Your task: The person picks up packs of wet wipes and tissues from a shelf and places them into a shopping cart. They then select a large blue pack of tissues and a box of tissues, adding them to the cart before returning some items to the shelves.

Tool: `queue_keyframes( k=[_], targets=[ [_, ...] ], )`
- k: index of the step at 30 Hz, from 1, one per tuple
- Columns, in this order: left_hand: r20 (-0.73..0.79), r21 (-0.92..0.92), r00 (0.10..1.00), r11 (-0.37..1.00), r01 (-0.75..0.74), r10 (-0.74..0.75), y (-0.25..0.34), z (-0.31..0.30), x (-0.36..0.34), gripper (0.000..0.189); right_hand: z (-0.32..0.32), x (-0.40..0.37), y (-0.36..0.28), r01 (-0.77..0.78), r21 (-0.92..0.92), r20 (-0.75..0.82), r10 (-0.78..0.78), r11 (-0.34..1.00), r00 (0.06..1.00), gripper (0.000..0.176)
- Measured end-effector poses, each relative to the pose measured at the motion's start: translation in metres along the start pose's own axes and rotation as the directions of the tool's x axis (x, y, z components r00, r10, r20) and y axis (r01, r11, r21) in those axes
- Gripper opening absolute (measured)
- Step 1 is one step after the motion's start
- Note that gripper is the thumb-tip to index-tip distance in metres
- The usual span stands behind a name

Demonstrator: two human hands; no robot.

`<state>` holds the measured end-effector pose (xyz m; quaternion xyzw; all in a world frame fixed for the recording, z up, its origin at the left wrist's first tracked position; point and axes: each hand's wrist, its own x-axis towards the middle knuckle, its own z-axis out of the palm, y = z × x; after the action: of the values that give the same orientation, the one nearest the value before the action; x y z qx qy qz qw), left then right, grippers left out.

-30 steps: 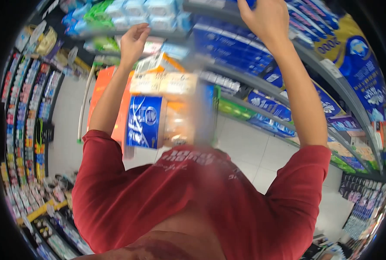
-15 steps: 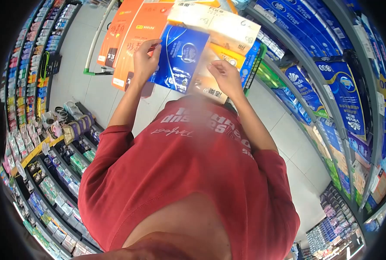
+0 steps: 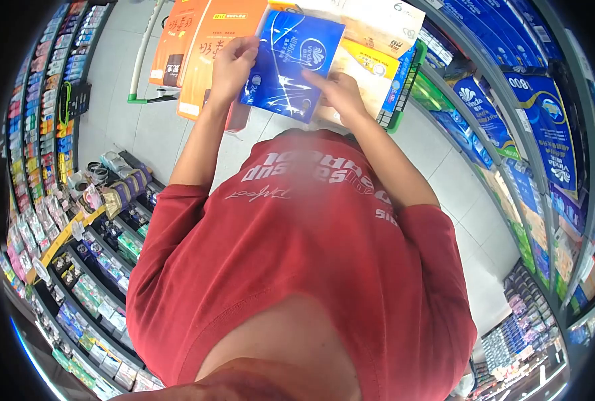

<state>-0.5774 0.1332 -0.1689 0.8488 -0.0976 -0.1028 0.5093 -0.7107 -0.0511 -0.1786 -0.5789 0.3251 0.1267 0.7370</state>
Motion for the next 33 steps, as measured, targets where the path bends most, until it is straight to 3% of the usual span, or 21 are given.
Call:
queue_keyframes(
  k=[4,8,10,12,14,15,16,18,19,20,21,24,25,28,32,33],
  targets=[
    [0.081,-0.031,0.996,0.998,0.049,-0.046,-0.002,-0.004,0.0,0.029,0.006,-0.012,-0.002,0.027,0.007,-0.029,-0.026,1.0,0.999,0.055],
    [0.134,0.07,0.991,0.997,-0.027,0.017,0.009,-0.009,-0.014,0.029,-0.001,-0.01,0.009,0.042,-0.109,-0.081,-0.051,0.993,0.995,0.066],
    [0.174,0.065,0.985,0.998,-0.005,-0.007,0.005,-0.009,-0.018,0.029,-0.001,-0.019,0.008,0.15,-0.2,-0.109,-0.174,0.968,0.979,0.066],
    [0.188,0.056,0.981,0.997,-0.05,0.038,0.001,-0.009,-0.02,0.035,-0.001,-0.027,0.0,0.163,-0.211,-0.163,-0.199,0.964,0.966,0.065],
    [0.22,0.096,0.973,0.991,-0.094,0.072,0.008,-0.011,-0.022,0.042,-0.003,-0.032,-0.009,0.204,-0.272,-0.173,-0.256,0.94,0.951,0.078],
    [0.192,0.197,0.962,0.953,-0.231,0.193,0.01,-0.013,-0.019,0.058,-0.004,-0.032,-0.009,0.269,-0.288,-0.176,-0.327,0.919,0.929,0.079],
    [0.202,0.184,0.954,0.948,-0.26,0.223,0.016,-0.016,-0.016,0.058,-0.006,-0.036,-0.015,0.289,-0.31,-0.156,-0.348,0.906,0.924,0.08],
    [0.186,0.185,0.811,0.791,-0.583,0.554,0.042,-0.022,-0.004,0.077,-0.008,-0.044,-0.029,0.493,-0.292,-0.078,-0.534,0.819,0.842,0.081],
    [0.252,0.11,0.823,0.83,-0.546,0.508,0.056,-0.026,0.002,0.088,-0.016,-0.043,-0.031,0.458,-0.426,-0.044,-0.524,0.78,0.85,0.079],
    [0.322,0.039,0.822,0.861,-0.506,0.469,0.07,-0.03,0.009,0.098,-0.018,-0.051,-0.044,0.463,-0.363,0.006,-0.494,0.809,0.869,0.077],
    [0.408,-0.128,0.81,0.905,-0.405,0.42,0.073,-0.031,0.02,0.106,-0.025,-0.048,-0.049,0.517,-0.402,0.07,-0.538,0.756,0.84,0.077],
    [0.627,-0.31,0.648,0.902,-0.3,0.431,0.113,-0.04,0.034,0.113,-0.04,-0.07,-0.092,0.603,-0.508,0.184,-0.606,0.615,0.774,0.077],
    [0.626,-0.325,0.629,0.888,-0.325,0.46,0.125,-0.039,0.037,0.113,-0.043,-0.083,-0.109,0.621,-0.552,0.26,-0.593,0.557,0.762,0.078],
    [0.598,-0.349,0.634,0.871,-0.345,0.491,0.158,-0.036,0.043,0.114,-0.064,-0.095,-0.136,0.612,-0.666,0.284,-0.613,0.427,0.737,0.083],
    [0.392,-0.449,0.593,0.708,-0.544,0.704,0.205,-0.024,0.048,0.105,-0.098,-0.121,-0.165,0.638,-0.692,0.177,-0.779,0.336,0.602,0.099],
    [0.364,-0.395,0.574,0.679,-0.619,0.734,0.214,-0.022,0.057,0.105,-0.113,-0.115,-0.166,0.627,-0.708,0.146,-0.8,0.326,0.581,0.105]
  ],
)
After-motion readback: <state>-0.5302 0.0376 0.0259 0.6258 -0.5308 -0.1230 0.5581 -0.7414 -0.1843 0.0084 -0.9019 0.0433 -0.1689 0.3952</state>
